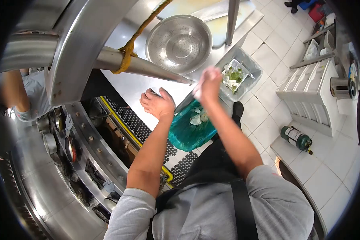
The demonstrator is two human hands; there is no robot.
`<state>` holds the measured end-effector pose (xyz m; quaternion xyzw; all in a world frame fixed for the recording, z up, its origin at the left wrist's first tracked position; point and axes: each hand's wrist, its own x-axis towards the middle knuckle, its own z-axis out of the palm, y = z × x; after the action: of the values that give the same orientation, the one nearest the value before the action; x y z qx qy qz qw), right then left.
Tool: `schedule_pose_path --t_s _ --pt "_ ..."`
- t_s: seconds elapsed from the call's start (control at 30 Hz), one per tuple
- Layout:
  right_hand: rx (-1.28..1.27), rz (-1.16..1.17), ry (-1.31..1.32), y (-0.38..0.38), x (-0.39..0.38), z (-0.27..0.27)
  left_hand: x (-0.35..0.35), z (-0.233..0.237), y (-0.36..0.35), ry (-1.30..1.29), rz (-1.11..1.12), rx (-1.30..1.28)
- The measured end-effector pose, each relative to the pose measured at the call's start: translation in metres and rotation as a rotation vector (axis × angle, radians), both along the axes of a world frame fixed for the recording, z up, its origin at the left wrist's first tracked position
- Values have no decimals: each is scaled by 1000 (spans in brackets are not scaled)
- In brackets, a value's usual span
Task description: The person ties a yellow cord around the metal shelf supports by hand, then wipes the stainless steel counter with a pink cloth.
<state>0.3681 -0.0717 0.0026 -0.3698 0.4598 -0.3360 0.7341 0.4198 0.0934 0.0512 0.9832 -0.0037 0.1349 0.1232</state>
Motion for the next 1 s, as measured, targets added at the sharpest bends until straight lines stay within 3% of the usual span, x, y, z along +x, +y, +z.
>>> schedule_pose_path --t_s 0.17,0.27,0.33,0.43,0.5,0.53,0.6,0.63,0.67,0.7,0.8,0.97,1.0 --pt "58 46 73 150 -16 17 14 12 15 66 -74 39" --pt "8 159 205 196 -26 29 30 9 61 -74 -435 2" --pt "360 346 142 214 -40 62 34 7 63 -103 -457 -3" --pt "752 525 -133 238 -45 24 29 8 65 -98 -452 -5" --pt "550 683 -199 203 -61 -1 33 11 64 -96 -450 0" --pt "305 512 -74 168 -72 29 33 11 63 -98 -440 -2" --pt "-257 399 44 96 -81 29 28 11 64 -89 -413 -3" --pt "-272 359 84 57 -82 61 28 13 62 -83 -407 -2" --pt "-604 346 272 25 -78 81 29 15 60 -85 -404 -3" --pt "-782 356 339 8 -70 96 28 17 59 -58 -381 -6" --pt "-1244 625 439 6 -44 73 28 18 59 -19 -369 -15" --pt "-1263 827 554 -18 -51 95 29 15 60 -45 -385 -13" --pt "-1320 763 576 -28 -52 90 29 15 60 -51 -384 -15"
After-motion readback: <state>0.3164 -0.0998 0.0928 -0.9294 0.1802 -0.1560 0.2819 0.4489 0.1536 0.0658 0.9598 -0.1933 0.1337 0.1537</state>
